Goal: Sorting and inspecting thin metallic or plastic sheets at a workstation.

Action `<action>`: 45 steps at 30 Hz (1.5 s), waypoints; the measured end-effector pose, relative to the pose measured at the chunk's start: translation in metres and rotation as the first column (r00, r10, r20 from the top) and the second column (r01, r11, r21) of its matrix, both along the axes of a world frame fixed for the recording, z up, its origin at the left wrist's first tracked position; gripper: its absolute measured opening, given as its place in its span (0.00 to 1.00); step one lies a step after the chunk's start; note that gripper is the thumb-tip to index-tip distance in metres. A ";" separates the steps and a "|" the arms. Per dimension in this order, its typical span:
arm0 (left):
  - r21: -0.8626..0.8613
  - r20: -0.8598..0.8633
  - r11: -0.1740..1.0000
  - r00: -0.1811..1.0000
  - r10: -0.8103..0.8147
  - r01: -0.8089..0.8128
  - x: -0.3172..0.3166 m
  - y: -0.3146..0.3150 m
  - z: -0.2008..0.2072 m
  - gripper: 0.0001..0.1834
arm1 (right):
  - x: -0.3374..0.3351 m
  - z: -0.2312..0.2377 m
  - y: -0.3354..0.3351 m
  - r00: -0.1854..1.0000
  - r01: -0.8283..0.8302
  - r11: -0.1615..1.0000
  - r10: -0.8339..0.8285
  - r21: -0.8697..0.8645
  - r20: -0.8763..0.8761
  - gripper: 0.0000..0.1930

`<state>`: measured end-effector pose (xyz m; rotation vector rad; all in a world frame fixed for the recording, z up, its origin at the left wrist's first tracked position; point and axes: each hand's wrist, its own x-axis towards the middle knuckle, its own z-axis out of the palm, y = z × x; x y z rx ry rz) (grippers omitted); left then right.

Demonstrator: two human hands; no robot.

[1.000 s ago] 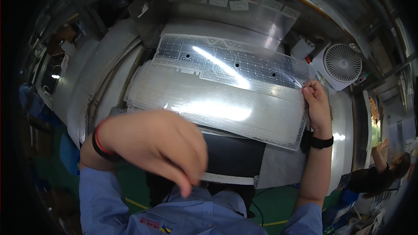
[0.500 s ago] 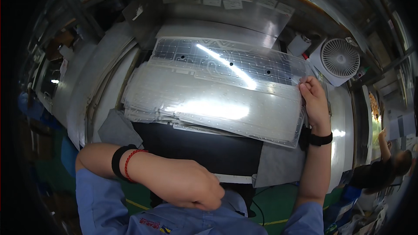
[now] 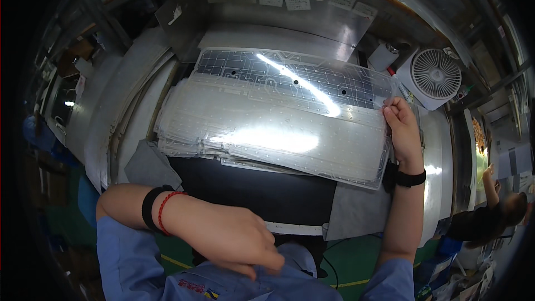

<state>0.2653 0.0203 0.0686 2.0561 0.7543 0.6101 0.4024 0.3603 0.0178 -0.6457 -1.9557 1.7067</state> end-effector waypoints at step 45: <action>-0.605 0.343 0.162 -0.071 0.937 -0.779 -0.254 -0.005 -0.052 0.23 | 0.000 0.008 -0.015 0.980 -0.063 0.935 -0.008 0.350 0.199 0.08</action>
